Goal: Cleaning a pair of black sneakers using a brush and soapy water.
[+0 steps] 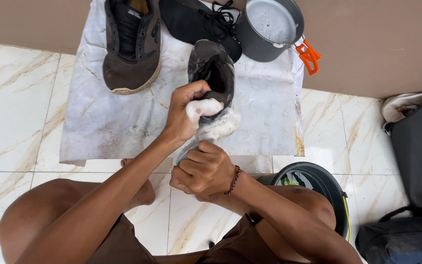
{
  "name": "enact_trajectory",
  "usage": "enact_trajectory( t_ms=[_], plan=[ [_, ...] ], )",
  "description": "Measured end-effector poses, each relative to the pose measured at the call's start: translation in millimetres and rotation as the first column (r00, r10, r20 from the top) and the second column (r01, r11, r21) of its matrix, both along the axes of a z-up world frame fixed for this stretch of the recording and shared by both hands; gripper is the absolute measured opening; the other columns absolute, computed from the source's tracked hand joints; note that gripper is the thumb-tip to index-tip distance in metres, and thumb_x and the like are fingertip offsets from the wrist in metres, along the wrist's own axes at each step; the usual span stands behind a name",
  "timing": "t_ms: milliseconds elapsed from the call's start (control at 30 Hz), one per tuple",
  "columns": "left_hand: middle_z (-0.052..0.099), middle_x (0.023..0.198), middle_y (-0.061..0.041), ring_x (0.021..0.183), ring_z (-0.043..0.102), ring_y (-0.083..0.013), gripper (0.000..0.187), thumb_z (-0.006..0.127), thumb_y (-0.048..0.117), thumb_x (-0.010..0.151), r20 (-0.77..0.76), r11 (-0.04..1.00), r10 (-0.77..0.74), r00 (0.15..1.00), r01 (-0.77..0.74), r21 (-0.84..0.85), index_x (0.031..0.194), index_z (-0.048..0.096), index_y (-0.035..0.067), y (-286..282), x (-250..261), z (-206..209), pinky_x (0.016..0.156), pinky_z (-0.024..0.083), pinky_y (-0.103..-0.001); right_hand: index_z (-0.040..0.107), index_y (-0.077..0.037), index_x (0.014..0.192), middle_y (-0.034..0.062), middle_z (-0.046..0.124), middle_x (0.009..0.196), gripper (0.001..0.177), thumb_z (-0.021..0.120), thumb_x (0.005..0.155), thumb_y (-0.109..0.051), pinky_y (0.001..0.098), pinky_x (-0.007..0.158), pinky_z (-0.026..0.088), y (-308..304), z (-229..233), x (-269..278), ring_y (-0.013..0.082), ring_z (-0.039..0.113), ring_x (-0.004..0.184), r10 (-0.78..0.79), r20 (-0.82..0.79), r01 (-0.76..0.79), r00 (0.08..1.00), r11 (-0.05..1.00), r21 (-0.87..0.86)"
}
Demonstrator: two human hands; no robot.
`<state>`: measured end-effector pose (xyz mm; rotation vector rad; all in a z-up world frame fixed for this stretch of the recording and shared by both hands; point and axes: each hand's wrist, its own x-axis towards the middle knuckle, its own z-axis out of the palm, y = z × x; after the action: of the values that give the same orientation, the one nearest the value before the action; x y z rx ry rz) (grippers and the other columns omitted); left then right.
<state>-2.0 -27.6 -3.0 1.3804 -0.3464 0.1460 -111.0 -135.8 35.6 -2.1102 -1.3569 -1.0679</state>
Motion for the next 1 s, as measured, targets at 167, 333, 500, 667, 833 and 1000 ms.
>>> enact_trajectory(
  t_ms=[167,333,500,667,833,1000],
  plan=[
    [0.052,0.070,0.008,0.076,0.050,-0.0055,0.015,0.081,0.020,0.090,-0.011,0.995,0.031,0.999,-0.032,-0.097,0.084,0.072,0.010,10,0,25,0.066,0.038,-0.025,0.057,-0.017,0.057,-0.0028,0.042,0.052,0.037,0.071,0.091,-0.008,0.0325,0.056,0.040,-38,56,33,0.0172,0.044,0.048,-0.041,0.003,0.041,0.999,0.997,0.059],
    [0.061,0.067,0.000,0.075,0.053,-0.0065,0.015,0.086,0.021,0.084,-0.085,0.981,0.045,0.995,-0.060,-0.182,0.086,0.077,0.010,-3,3,14,0.068,0.041,-0.025,0.052,-0.017,0.059,-0.0017,0.041,0.052,0.041,0.072,0.095,-0.008,0.0347,0.053,0.038,-83,65,60,0.0214,0.044,0.047,-0.117,-0.035,0.120,0.993,0.987,0.109],
    [0.057,0.064,-0.001,0.072,0.050,-0.0080,0.015,0.085,0.022,0.081,-0.065,0.986,0.101,0.993,-0.108,-0.129,0.083,0.076,0.010,5,-7,34,0.067,0.041,-0.027,0.051,-0.014,0.061,0.0006,0.041,0.051,0.045,0.077,0.095,-0.001,0.0369,0.055,0.040,-114,53,85,0.0265,0.044,0.046,-0.224,-0.067,0.233,0.972,0.956,0.179],
    [0.051,0.063,0.003,0.074,0.048,-0.0062,0.016,0.083,0.021,0.085,-0.010,0.993,0.074,0.997,-0.075,-0.092,0.080,0.073,0.010,3,-10,20,0.065,0.039,-0.027,0.051,-0.018,0.055,-0.0024,0.042,0.048,0.041,0.073,0.087,-0.008,0.0344,0.053,0.040,-46,54,39,0.0211,0.046,0.043,-0.098,-0.091,0.112,0.991,0.979,0.172],
    [0.049,0.063,0.002,0.073,0.045,-0.0056,0.017,0.082,0.023,0.088,-0.002,0.993,0.026,1.000,-0.026,-0.118,0.082,0.074,0.010,4,-6,12,0.064,0.041,-0.027,0.050,-0.019,0.052,-0.0026,0.039,0.049,0.042,0.071,0.087,-0.008,0.0322,0.052,0.042,-23,48,20,0.0177,0.041,0.043,-0.008,-0.040,0.016,0.999,0.980,0.201],
    [0.050,0.067,0.002,0.075,0.047,-0.0054,0.016,0.082,0.022,0.087,-0.077,0.962,0.072,0.994,-0.090,-0.257,0.084,0.073,0.010,8,-3,31,0.067,0.040,-0.026,0.047,-0.016,0.058,0.0001,0.037,0.051,0.046,0.072,0.095,-0.005,0.0367,0.051,0.040,-92,58,71,0.0245,0.040,0.044,-0.083,-0.080,0.098,0.993,0.974,0.204]
  ],
)
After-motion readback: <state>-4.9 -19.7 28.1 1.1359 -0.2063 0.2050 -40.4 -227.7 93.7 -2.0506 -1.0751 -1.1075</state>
